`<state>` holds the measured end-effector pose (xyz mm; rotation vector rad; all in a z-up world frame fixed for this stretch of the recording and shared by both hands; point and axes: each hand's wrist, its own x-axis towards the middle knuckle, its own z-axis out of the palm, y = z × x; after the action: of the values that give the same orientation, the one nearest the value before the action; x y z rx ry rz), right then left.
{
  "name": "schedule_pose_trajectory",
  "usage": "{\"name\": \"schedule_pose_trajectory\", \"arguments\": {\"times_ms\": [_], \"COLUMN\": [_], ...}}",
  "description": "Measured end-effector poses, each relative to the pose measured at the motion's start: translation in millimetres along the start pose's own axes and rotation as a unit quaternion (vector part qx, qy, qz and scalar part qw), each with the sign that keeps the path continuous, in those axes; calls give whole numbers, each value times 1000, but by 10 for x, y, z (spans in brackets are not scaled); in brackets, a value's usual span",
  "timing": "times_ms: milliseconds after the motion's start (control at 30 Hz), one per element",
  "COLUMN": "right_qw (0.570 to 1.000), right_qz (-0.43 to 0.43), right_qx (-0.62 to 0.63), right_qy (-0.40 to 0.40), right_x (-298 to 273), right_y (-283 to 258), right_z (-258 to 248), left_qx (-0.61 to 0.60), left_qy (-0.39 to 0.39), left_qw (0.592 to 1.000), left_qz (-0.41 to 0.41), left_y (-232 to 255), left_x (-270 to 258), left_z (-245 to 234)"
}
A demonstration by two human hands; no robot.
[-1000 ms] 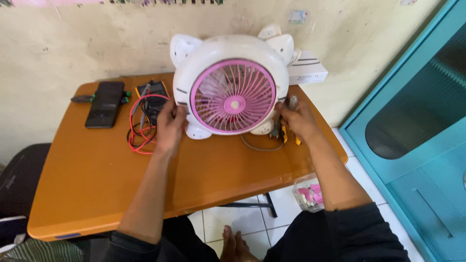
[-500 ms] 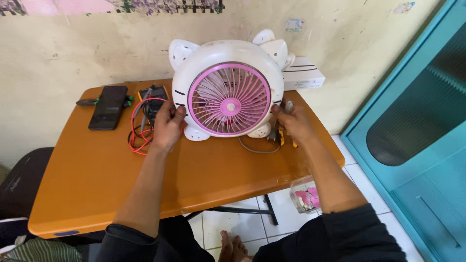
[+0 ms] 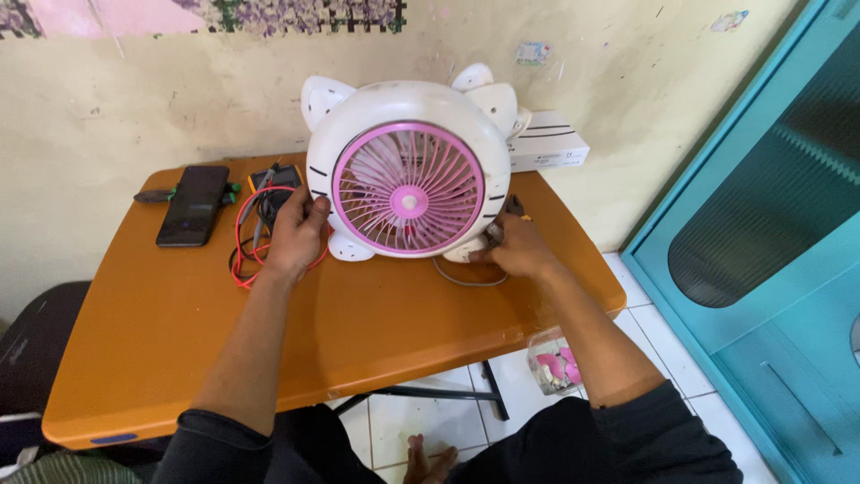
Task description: The person uses a multimeter to test a fan's power cord, then disassembles a white cat-shaped fan by removing the front grille and blades. They reassemble the fan by replacing the grille and securing it with screws using a screwdriver.
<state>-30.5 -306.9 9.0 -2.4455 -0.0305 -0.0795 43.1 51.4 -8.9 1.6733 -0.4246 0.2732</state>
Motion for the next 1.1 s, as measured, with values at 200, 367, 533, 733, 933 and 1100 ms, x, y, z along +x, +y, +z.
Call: {"name": "schedule_pose_trajectory", "arguments": {"times_ms": [200, 367, 533, 733, 933, 1100], "right_qw": [993, 887, 947, 936, 946, 915], "right_qz": [-48, -206, -162, -96, -131, -191], "right_qx": [59, 412, 271, 325, 223, 167], "right_qy": [-92, 0, 52, 101, 196, 313], "right_x": [-151, -56, -84, -275, -376, -428], "right_y": [-101, -223, -397, -619, -800, -935], "right_z": [-187, -576, -544, -375, -139, 220], "left_qx": [-41, -87, -27, 160, 148, 140], "left_qy": [-38, -75, 2, 232, 103, 59], "left_qw": [991, 986, 997, 958, 955, 976], "left_qz": [-119, -122, -75, 48, 237, 156], "left_y": [-38, -58, -30, 313, 1101, 1496], "left_x": [135, 272, 293, 1, -357, -328], "left_z": [-190, -281, -247, 111, 827, 1172]}}
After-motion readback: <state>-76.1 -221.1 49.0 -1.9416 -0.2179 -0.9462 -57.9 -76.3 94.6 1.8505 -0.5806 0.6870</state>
